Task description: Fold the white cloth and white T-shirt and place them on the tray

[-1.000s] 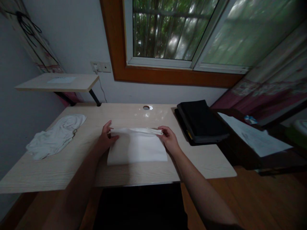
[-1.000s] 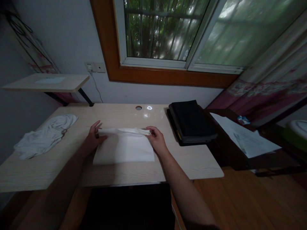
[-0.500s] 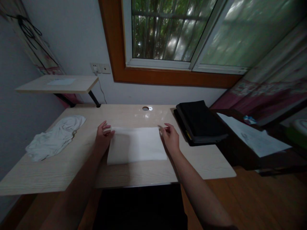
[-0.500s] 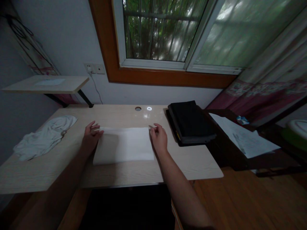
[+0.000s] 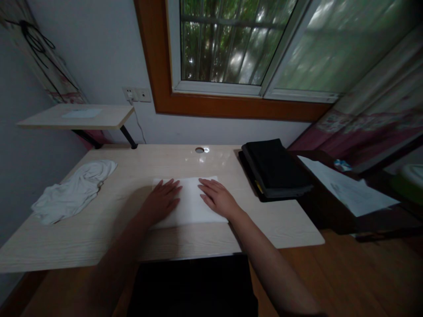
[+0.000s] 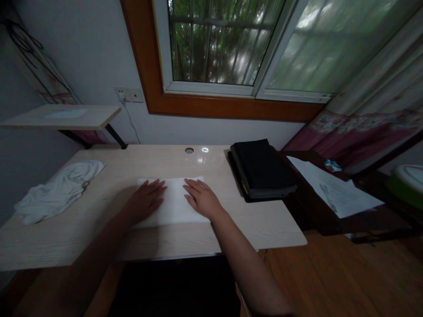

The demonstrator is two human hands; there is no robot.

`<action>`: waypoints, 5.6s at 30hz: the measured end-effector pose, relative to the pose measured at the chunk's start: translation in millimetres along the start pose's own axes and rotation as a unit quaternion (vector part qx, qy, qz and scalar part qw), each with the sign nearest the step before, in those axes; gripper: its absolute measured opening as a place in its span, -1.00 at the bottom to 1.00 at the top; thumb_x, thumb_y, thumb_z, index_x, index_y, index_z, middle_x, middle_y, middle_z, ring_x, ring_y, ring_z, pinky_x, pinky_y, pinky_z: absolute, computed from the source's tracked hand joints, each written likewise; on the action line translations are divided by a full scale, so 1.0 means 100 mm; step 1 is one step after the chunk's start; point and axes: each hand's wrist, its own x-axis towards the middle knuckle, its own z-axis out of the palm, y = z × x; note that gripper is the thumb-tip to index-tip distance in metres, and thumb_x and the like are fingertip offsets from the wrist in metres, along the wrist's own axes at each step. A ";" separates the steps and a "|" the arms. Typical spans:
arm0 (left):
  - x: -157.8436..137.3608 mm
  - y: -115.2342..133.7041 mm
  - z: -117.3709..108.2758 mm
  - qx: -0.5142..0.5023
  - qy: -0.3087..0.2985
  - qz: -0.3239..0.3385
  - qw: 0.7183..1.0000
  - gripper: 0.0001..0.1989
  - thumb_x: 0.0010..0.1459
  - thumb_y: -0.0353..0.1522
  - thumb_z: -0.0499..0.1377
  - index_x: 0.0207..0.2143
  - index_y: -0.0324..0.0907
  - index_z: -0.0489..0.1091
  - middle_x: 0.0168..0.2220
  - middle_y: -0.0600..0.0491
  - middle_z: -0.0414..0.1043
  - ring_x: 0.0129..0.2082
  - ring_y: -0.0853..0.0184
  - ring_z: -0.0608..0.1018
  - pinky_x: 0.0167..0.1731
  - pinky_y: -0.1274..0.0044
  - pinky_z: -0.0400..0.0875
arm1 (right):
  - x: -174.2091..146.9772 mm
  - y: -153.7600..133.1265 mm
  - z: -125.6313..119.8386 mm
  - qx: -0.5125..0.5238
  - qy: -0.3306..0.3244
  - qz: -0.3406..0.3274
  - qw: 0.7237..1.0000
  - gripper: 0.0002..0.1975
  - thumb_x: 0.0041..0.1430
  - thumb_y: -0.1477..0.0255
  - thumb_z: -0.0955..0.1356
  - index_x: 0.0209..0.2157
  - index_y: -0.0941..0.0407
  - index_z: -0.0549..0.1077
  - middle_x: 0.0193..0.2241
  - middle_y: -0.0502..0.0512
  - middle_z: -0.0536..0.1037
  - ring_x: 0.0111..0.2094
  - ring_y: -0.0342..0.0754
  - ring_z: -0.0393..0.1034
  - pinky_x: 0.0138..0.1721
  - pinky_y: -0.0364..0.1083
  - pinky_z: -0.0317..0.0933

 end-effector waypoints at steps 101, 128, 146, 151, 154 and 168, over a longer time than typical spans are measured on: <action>0.11 -0.22 -0.18 0.065 0.055 0.069 0.994 -0.54 0.39 -0.35 -0.02 0.28 -0.15 0.33 0.36 -0.08 0.27 0.37 0.14 0.31 0.33 0.18 0.28 | 0.01 0.01 -0.18 -0.148 0.016 0.100 0.984 -0.52 0.42 0.42 0.20 0.29 0.25 0.37 0.31 0.31 0.32 0.34 0.18 0.21 0.39 0.20 0.11; 0.12 -0.95 0.12 0.113 0.068 -0.170 0.977 -0.44 0.43 -0.18 -0.15 0.35 -0.17 0.25 0.40 -0.17 0.17 0.42 -0.08 0.18 0.31 -0.01 0.13 | 0.20 0.40 0.18 -0.151 -0.098 0.176 0.968 -0.30 0.49 0.06 0.13 0.45 0.20 0.06 0.46 0.27 -0.09 0.48 0.18 -0.21 0.42 0.26 -0.12; -0.02 -0.79 -0.22 -0.004 0.192 0.029 0.981 -0.74 0.29 -0.25 0.19 -0.01 -0.05 0.54 0.11 -0.03 0.52 0.32 0.08 0.32 0.31 0.10 0.23 | -0.08 0.69 -0.04 -0.088 0.004 0.155 0.984 -0.44 0.48 0.17 0.16 0.39 0.08 0.24 0.39 0.17 0.20 0.38 0.11 0.12 0.39 0.13 0.05; 0.00 -0.61 -0.22 -0.010 0.104 0.092 0.990 -0.52 0.14 -0.08 0.34 0.10 0.02 0.49 0.16 -0.03 0.49 0.33 0.00 0.30 0.33 0.06 0.15 | -0.06 0.68 -0.06 -0.070 0.024 0.171 0.983 -0.47 0.46 0.19 0.20 0.35 0.07 0.30 0.36 0.18 0.25 0.35 0.10 0.17 0.38 0.12 0.07; -0.02 -0.54 -0.23 0.000 0.050 0.082 0.995 -0.40 0.12 -0.02 0.34 0.18 0.04 0.43 0.23 -0.05 0.41 0.36 -0.07 0.25 0.35 0.00 0.04 | -0.01 0.71 -0.06 -0.058 0.028 0.198 0.978 -0.45 0.43 0.19 0.24 0.35 0.06 0.29 0.34 0.18 0.28 0.33 0.13 0.19 0.35 0.14 0.09; -0.06 -0.75 -0.18 0.065 0.136 -0.019 0.988 -0.62 0.25 -0.29 0.21 0.12 -0.02 0.47 0.20 -0.06 0.42 0.30 -0.02 0.30 0.27 0.05 0.22 | 0.51 0.81 0.00 0.012 0.050 0.226 0.973 -0.71 0.30 0.39 0.33 -0.03 0.12 0.60 -0.07 0.16 0.63 -0.06 0.05 0.47 0.09 -0.01 0.26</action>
